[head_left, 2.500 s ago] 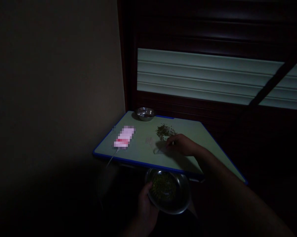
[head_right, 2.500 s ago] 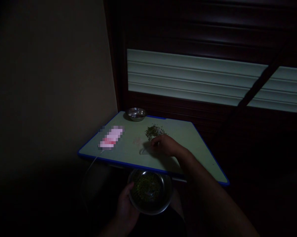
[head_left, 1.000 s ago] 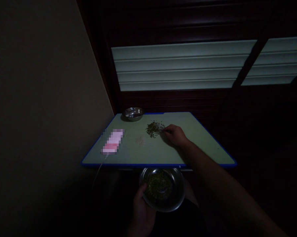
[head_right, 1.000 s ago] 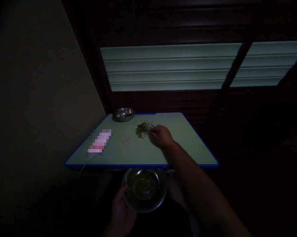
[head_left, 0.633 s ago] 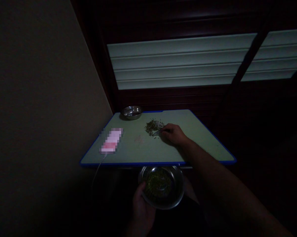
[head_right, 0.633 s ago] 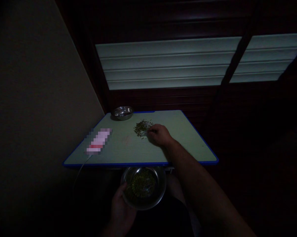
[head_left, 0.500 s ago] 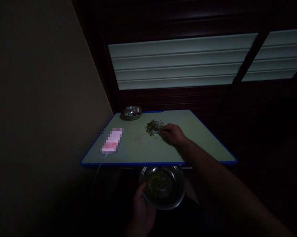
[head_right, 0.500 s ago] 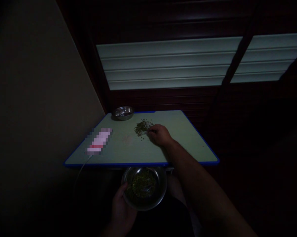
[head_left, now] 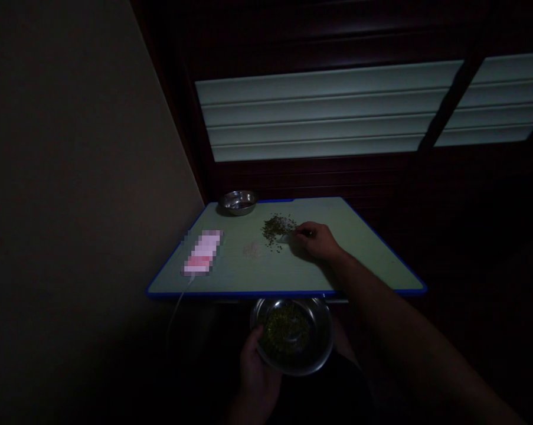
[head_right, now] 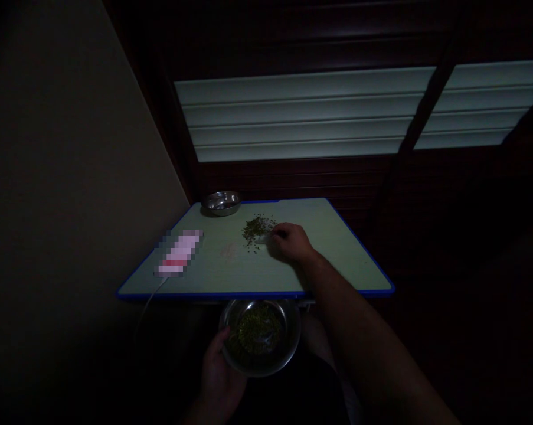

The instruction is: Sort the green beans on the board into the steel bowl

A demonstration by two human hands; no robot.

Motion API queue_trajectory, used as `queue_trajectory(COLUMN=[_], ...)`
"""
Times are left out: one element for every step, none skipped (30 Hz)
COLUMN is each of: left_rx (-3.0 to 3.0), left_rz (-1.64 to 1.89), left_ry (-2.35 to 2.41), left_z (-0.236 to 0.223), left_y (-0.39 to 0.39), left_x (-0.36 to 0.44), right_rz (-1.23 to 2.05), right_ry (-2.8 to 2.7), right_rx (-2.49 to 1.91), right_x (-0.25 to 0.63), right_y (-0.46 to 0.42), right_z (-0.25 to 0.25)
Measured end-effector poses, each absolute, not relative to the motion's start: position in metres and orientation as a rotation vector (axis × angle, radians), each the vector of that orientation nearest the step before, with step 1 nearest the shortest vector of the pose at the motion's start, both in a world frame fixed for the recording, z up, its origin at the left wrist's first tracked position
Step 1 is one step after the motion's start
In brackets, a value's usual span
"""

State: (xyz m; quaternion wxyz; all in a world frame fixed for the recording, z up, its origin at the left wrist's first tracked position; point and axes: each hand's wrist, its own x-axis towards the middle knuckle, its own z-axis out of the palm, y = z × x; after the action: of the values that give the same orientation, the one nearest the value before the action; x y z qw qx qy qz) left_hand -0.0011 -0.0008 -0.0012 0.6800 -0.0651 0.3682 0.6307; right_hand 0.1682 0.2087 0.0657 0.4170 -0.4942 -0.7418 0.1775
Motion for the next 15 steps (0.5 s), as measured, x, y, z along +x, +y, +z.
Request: queue_trajectory(left_rx=[-0.143,-0.14,-0.136,-0.13,-0.123,-0.113,-0.105,-0.102,-0.11,-0.122,-0.134,-0.145,-0.151,-0.153,-0.152], left_rz=[1.421,1.424,1.423,1.419,1.417,1.413,1.413,1.412,1.411,1.408,1.405,1.4,1.397,1.394,1.394], left_ry=[0.825,0.827,0.827,0.829,0.832,0.834,0.834,0.84,0.857,0.873,0.882,0.887,0.886,0.878,0.864], left_z=[-0.002,-0.002,-0.003,-0.004,-0.005,-0.005,-0.006,-0.007,-0.007,-0.007,-0.007,-0.007,-0.006,-0.005,-0.005], left_y=[-0.001,-0.001,-0.001,-0.002,-0.002,-0.002,-0.002,-0.002,-0.002,-0.001,-0.001,-0.001,0.0,0.0,-0.001], left_x=[-0.001,-0.002,-0.002,-0.002,-0.002,-0.003,-0.003,-0.003,-0.003,-0.003,-0.003,-0.002,-0.002,-0.002,-0.002], right_rz=[0.48,0.517,0.556,0.597,0.639,0.687,0.743,0.806,0.872,0.939,1.004,1.063,1.107,1.136,1.148], right_ry=[-1.845,-1.832,-1.823,-1.817,-1.816,-1.818,-1.821,-1.823,-1.822,-1.82,-1.816,-1.813,-1.811,-1.809,-1.807], right_rx=[-1.253,-1.262,-1.269,-1.274,-1.278,-1.278,-1.276,-1.271,-1.265,-1.261,-1.258,-1.255,-1.251,-1.247,-1.245], right_x=[0.17,0.172,0.174,0.176,0.178,0.18,0.181,0.182,0.182,0.182,0.182,0.181,0.18,0.179,0.178], right_y=[0.208,0.207,0.207,0.206,0.205,0.205,0.204,0.203,0.202,0.201,0.2,0.199,0.198,0.198,0.198], right_z=[0.067,0.069,0.071,0.072,0.073,0.073,0.074,0.074,0.075,0.075,0.075,0.075,0.075,0.075,0.074])
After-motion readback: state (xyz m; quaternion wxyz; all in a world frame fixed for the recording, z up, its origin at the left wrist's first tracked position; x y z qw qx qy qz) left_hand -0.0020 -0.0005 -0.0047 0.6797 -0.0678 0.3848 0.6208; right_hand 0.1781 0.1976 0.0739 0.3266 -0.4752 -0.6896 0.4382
